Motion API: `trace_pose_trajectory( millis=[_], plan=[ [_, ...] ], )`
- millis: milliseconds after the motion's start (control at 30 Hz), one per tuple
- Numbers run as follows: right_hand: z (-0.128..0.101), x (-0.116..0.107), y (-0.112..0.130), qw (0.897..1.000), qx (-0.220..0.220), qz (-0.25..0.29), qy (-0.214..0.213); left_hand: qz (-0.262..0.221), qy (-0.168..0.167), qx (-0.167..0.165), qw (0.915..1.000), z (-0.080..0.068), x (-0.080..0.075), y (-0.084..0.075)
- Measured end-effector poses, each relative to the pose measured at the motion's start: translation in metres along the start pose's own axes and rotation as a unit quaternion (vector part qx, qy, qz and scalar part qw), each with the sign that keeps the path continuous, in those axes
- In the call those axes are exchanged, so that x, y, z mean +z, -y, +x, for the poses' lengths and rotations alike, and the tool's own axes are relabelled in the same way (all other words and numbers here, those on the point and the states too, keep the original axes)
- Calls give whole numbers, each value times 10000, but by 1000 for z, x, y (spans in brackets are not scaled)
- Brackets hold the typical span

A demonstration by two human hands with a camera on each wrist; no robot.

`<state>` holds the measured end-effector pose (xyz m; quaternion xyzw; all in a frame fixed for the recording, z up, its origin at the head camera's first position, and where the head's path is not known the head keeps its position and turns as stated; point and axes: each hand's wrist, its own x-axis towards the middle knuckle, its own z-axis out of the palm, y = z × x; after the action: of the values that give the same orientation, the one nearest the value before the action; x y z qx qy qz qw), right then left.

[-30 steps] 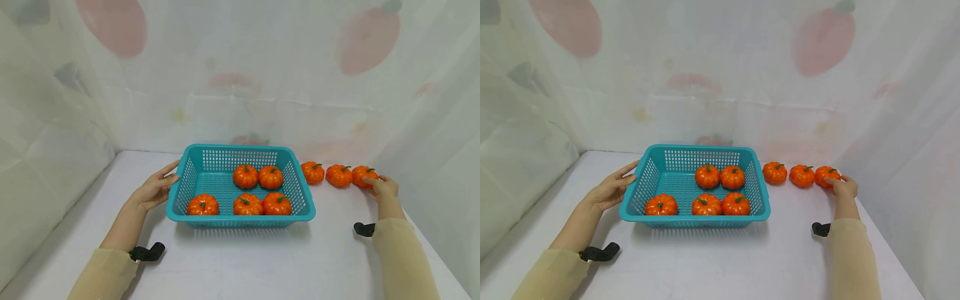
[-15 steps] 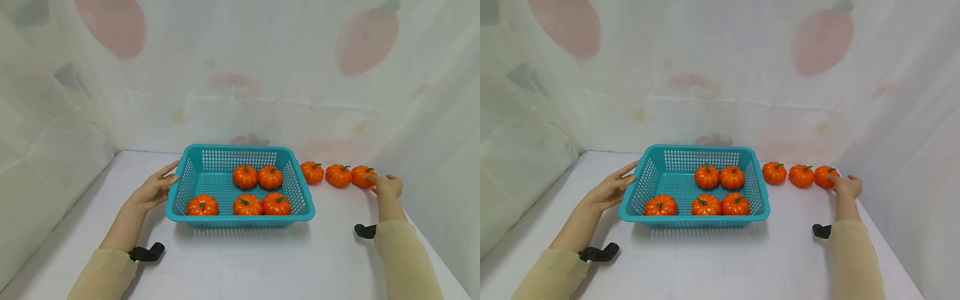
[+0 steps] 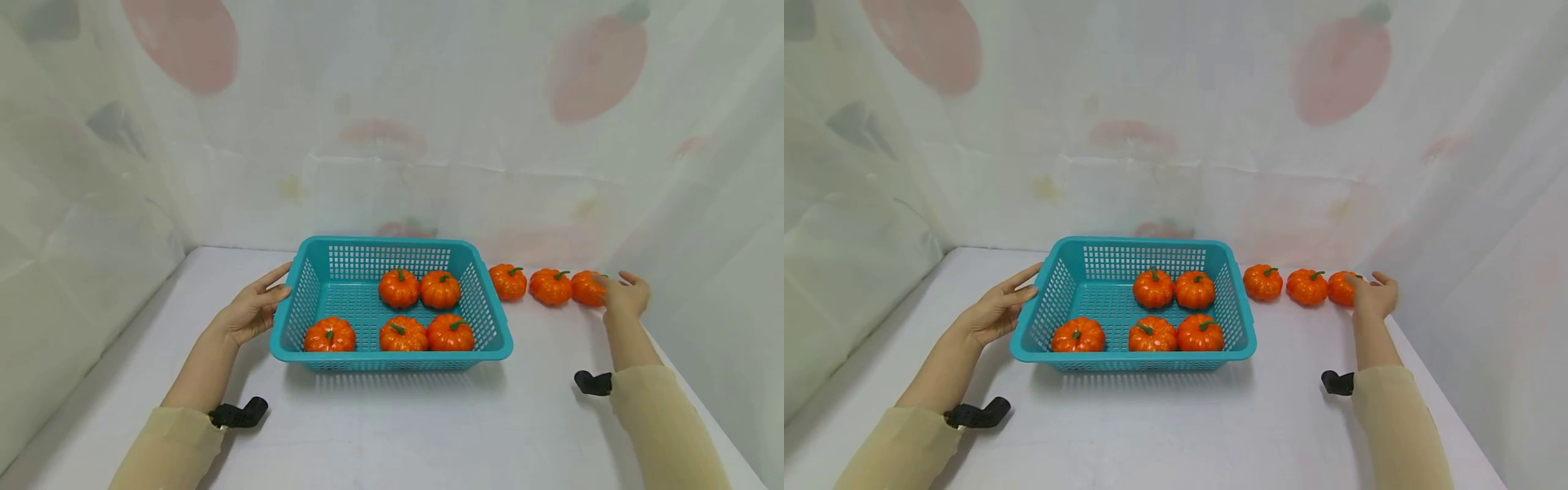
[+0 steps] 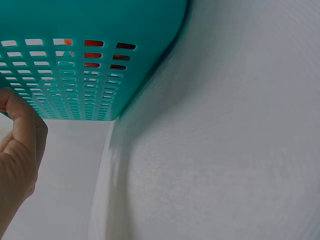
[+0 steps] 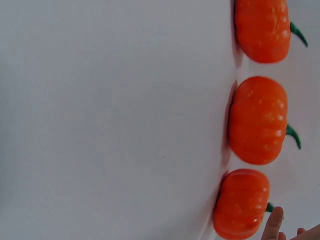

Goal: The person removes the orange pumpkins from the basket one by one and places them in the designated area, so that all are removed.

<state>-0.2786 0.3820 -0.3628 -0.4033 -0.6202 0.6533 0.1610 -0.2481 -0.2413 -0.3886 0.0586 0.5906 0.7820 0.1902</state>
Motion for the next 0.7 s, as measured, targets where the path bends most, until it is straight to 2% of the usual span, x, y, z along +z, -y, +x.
trace_pose_trajectory(
  millis=[167, 333, 567, 700],
  plan=[
    [-18, 5, 2, 9973, -182, 362, 619, -38, 43, 12, 10000, 0, 0, 0],
    [-38, 13, 4, 9868, -143, 736, 1433, -78, 55, 23, 10000, 0, 0, 0],
    [-74, 27, 3, 9642, -552, 595, 2526, -74, 57, 12, 10000, 0, 0, 0],
    [-93, 38, 1, 9506, -980, 122, 2944, -21, 18, 13, 10000, 0, 0, 0]
  ],
)
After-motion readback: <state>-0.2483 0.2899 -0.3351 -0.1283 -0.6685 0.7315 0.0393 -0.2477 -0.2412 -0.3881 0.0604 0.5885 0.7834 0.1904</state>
